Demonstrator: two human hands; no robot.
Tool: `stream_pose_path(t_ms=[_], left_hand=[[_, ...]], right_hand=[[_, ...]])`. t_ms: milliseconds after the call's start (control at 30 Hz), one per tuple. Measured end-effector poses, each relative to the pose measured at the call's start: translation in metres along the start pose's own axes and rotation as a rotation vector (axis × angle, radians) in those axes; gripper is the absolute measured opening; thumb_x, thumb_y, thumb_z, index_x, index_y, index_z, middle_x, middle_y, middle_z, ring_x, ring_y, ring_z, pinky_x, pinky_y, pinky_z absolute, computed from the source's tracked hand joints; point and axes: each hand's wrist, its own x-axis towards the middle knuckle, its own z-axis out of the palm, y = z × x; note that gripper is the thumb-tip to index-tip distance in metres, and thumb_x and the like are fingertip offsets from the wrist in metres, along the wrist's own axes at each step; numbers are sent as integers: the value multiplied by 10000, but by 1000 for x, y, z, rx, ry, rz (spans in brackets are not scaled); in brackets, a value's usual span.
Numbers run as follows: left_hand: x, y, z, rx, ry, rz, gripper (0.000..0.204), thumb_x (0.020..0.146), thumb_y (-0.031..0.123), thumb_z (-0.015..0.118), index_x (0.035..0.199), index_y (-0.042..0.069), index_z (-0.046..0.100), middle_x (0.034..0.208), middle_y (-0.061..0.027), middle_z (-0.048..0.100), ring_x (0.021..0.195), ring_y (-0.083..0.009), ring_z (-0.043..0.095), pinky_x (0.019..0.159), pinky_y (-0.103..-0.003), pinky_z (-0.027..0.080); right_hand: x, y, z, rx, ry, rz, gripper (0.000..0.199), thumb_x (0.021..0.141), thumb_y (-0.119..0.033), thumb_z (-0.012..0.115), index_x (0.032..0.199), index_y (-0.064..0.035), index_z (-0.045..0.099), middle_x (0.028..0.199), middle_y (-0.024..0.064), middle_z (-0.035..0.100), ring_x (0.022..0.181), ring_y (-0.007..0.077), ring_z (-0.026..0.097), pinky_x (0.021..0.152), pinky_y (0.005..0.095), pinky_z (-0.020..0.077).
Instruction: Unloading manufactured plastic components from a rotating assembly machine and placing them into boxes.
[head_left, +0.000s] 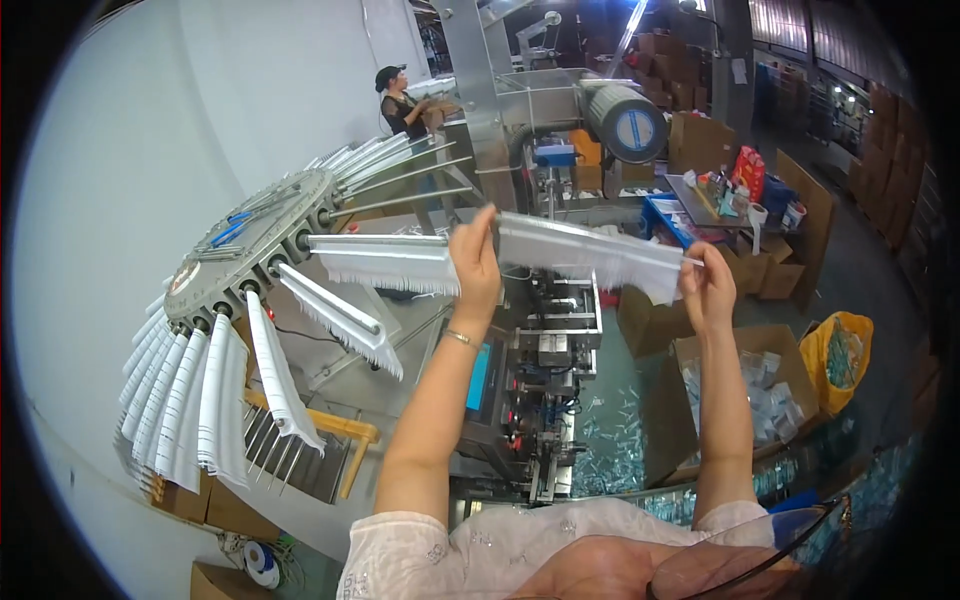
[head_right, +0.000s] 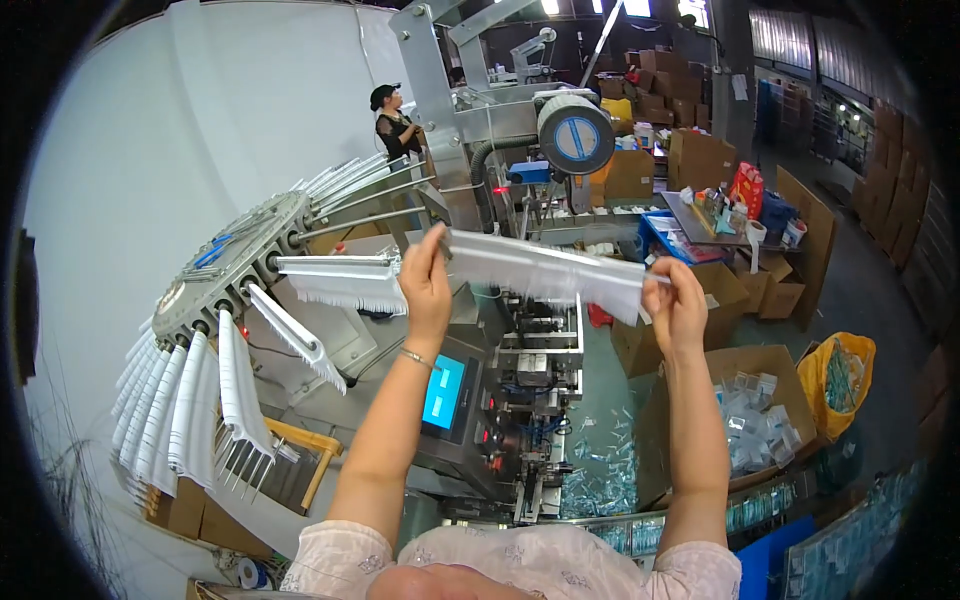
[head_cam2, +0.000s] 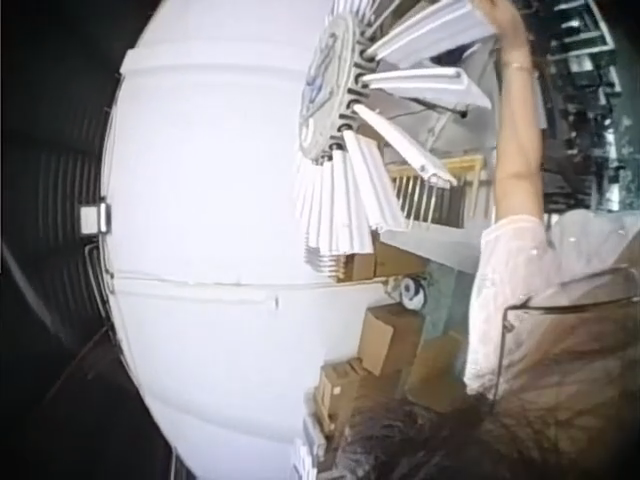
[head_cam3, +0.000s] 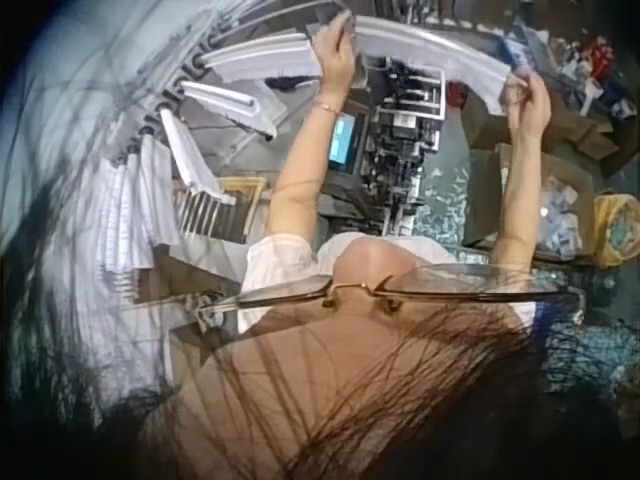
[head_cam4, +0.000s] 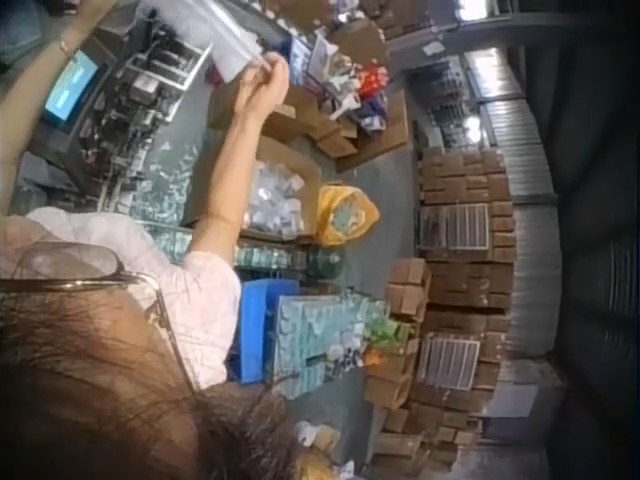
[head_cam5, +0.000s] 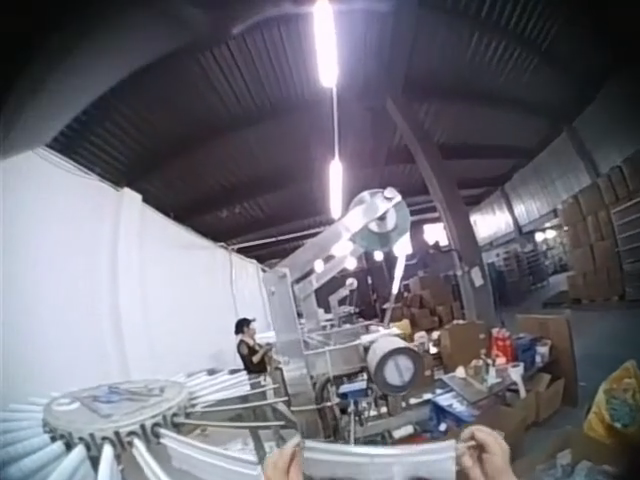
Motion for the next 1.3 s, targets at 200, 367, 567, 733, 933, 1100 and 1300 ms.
stream_pose_path(t_ms=[200,367,567,733,933,1100,1300], left_hand=[[40,-17,-5,298,70,45,267,768,-3,449,997,61,571,714,-95,559,680,-263,548,660,-348,422],[28,-13,-16,386,111,-37,322,766,-5,435,1078,26,507,830,-139,524,769,-292,500,734,-350,390],[-76,11,-25,472,-37,-4,358,732,81,522,1078,9,465,900,-132,493,813,-290,454,778,-401,326],[-121,59,-68,322,-286,-107,310,708,85,541,1015,60,509,854,-97,500,792,-276,466,733,-384,327],[-142,87,-130,273,-345,-157,215,696,62,545,911,69,555,753,-82,500,708,-258,481,667,-357,333],[-156,93,-165,279,-343,-255,137,690,44,551,821,69,578,684,-60,504,646,-236,487,633,-340,337],[-165,92,-177,228,-387,-313,104,685,28,556,778,66,584,662,-53,517,635,-222,501,613,-322,340]], right_hand=[[59,23,23,129,-131,20,225,868,-196,433,869,0,544,697,90,582,525,105,481,462,186,363],[76,36,51,93,-100,33,243,877,-244,445,889,-17,532,679,53,555,516,90,464,453,177,343],[82,76,132,-285,-119,27,227,847,-291,499,887,-69,529,659,-28,438,505,48,355,444,184,247],[74,115,179,-160,-208,67,219,871,-294,458,892,-90,537,680,-7,536,507,37,402,428,170,264],[82,132,176,-89,-93,52,270,867,-354,456,811,-99,524,567,-57,398,454,17,324,403,160,243],[81,133,182,175,-258,197,348,880,-416,382,738,-113,480,555,-47,374,444,34,316,399,160,242],[86,147,182,-2,-285,6,364,885,-395,392,677,-103,458,546,-48,366,451,36,316,402,165,252]])
